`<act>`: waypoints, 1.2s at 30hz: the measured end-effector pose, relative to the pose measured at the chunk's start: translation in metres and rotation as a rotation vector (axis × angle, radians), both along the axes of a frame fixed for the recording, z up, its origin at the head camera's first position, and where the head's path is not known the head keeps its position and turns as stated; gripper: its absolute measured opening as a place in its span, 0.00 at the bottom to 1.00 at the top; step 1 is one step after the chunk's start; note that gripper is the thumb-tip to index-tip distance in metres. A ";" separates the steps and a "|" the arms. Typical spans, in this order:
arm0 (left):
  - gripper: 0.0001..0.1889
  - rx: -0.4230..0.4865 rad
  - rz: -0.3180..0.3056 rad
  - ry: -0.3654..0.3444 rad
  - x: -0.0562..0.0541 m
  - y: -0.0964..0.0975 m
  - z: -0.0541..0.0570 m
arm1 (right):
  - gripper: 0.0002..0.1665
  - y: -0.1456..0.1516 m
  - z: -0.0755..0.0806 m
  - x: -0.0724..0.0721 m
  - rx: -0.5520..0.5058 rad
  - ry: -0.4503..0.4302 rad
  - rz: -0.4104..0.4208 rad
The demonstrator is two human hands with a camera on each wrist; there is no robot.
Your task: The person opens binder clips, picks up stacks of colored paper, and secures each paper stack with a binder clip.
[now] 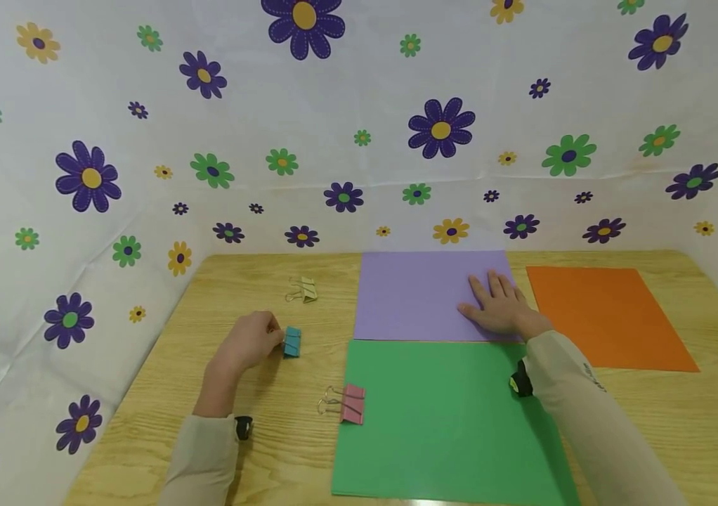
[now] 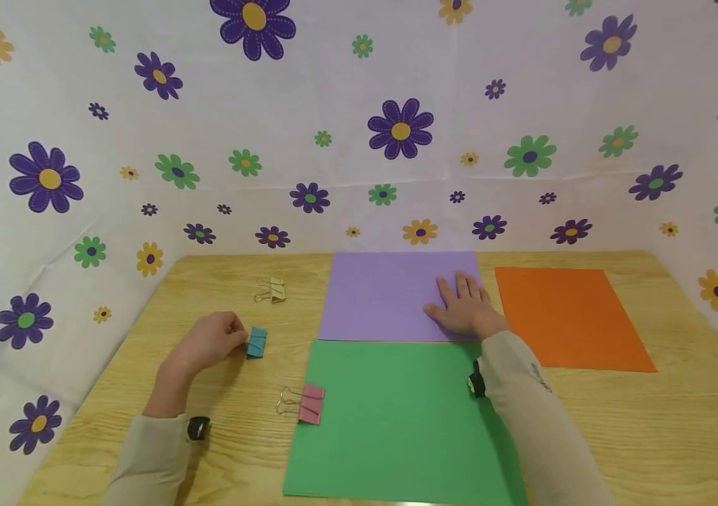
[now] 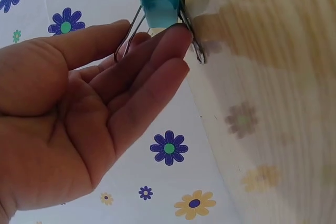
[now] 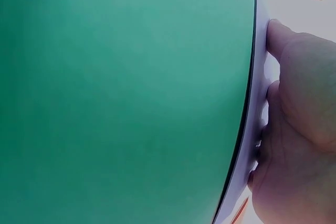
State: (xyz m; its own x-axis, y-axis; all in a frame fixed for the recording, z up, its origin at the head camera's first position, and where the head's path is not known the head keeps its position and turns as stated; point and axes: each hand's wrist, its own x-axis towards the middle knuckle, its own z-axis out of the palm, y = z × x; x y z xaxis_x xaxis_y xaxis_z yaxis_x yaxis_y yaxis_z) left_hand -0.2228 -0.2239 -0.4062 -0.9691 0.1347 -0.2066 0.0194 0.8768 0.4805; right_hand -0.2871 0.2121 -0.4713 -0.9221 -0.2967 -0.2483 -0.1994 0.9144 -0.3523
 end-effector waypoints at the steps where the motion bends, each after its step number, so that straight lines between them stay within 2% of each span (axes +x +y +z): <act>1: 0.08 0.003 -0.003 -0.002 0.000 -0.001 0.000 | 0.48 0.000 0.000 0.000 -0.001 0.001 0.001; 9: 0.09 0.030 -0.027 -0.042 0.001 -0.003 0.001 | 0.50 0.000 -0.002 -0.001 -0.004 0.005 -0.003; 16: 0.14 0.049 -0.059 -0.079 0.002 -0.003 0.001 | 0.48 0.002 -0.002 -0.002 -0.007 0.006 0.004; 21: 0.14 0.086 -0.045 -0.067 0.001 -0.004 0.002 | 0.47 0.001 -0.002 -0.002 -0.008 0.007 0.001; 26: 0.13 0.132 0.004 -0.038 0.001 -0.005 0.003 | 0.48 0.001 -0.001 -0.001 -0.013 -0.003 0.002; 29: 0.15 0.189 0.053 -0.005 0.000 -0.005 0.002 | 0.48 0.001 -0.001 -0.001 -0.014 -0.005 0.002; 31: 0.16 0.266 0.085 0.000 -0.001 -0.006 0.001 | 0.48 0.001 -0.001 -0.001 -0.015 -0.004 0.001; 36: 0.21 0.471 0.140 -0.045 -0.002 -0.005 -0.002 | 0.48 0.001 -0.001 -0.001 -0.013 -0.001 0.002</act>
